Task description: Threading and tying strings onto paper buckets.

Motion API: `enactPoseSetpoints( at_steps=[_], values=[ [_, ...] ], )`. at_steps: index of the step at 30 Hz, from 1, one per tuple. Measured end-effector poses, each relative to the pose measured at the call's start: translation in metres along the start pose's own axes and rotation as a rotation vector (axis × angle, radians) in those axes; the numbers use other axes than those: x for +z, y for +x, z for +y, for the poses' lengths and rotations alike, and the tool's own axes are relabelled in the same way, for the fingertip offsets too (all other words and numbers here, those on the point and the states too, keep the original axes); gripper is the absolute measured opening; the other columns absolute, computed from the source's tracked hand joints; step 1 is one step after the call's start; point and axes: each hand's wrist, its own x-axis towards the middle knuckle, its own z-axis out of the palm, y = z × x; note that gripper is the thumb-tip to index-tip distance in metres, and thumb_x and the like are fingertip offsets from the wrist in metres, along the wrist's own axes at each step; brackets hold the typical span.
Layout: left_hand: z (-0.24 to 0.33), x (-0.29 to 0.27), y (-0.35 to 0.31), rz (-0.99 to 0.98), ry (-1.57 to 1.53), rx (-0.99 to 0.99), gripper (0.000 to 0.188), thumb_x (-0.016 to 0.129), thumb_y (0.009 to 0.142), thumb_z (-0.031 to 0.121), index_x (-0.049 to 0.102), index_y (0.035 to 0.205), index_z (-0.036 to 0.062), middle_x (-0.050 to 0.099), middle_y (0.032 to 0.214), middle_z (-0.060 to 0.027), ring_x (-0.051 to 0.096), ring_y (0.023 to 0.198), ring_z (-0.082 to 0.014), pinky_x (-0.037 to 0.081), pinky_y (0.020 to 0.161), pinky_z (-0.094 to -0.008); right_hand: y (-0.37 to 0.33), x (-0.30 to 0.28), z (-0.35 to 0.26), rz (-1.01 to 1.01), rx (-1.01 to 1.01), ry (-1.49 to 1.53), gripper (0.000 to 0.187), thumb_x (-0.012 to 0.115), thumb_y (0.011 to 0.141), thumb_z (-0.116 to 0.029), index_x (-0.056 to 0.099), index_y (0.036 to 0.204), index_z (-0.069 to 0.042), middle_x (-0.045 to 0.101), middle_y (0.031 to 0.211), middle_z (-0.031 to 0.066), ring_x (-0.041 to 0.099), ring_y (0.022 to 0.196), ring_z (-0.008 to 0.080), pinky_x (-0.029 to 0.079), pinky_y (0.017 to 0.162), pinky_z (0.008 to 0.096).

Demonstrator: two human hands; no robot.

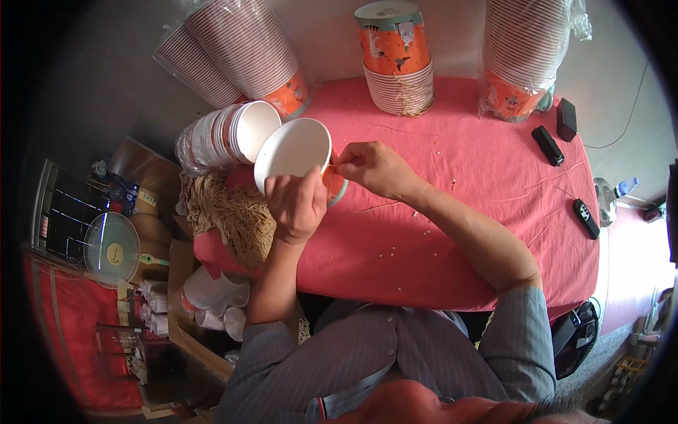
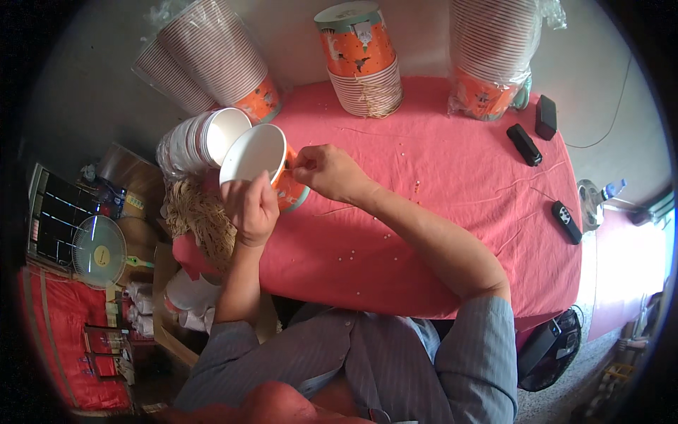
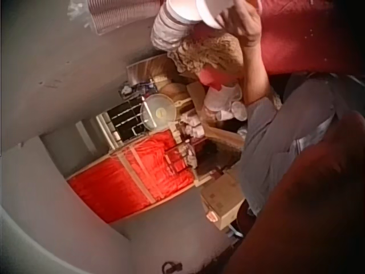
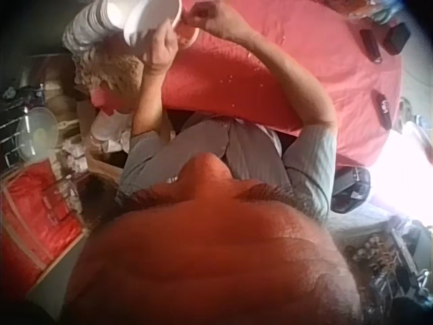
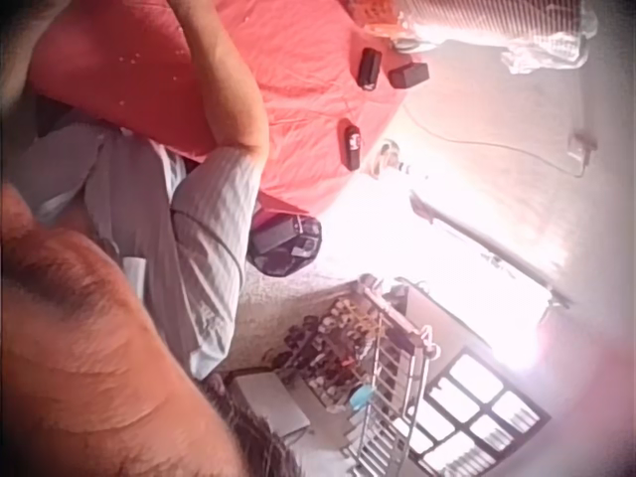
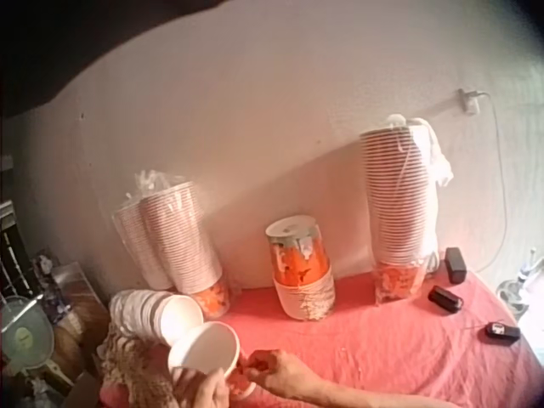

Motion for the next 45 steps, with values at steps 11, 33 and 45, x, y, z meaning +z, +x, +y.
enactPoseSetpoints(
  at_steps=[11,33,45],
  values=[
    [-0.012,-0.005,-0.024,-0.323,0.040,-0.148,0.018,0.071,0.098,0.010,0.069,0.115,0.0043,0.066,0.145,-0.0138,0.060,0.137,-0.0345,0.046,0.107,-0.0524,0.001,-0.003,-0.001,-0.130,0.277,0.311,0.029,0.066,0.099,-0.017,0.072,0.116,0.005,0.078,0.093,0.0136,0.073,0.069,0.0183,0.062,0.070,0.0334],
    [0.010,0.002,-0.053,-0.538,-0.384,-0.635,0.015,0.073,0.098,0.007,0.077,0.111,-0.0003,0.075,0.115,-0.0151,0.072,0.109,-0.0355,0.056,0.094,-0.0437,0.001,0.011,0.014,-0.192,0.458,0.393,0.032,0.063,0.105,-0.016,0.066,0.131,0.003,0.072,0.083,0.0096,0.066,0.063,0.0147,0.058,0.052,0.0332],
    [0.007,0.022,-0.053,-0.460,-1.082,-1.526,0.017,0.068,0.107,0.013,0.078,0.114,0.0012,0.074,0.094,0.0009,0.064,0.083,-0.0069,0.052,0.076,-0.0269,-0.011,0.028,-0.002,-0.308,0.437,0.635,0.016,0.072,0.101,-0.011,0.061,0.111,-0.004,0.067,0.072,0.0082,0.066,0.053,0.0182,0.057,0.049,0.0292]
  ],
)
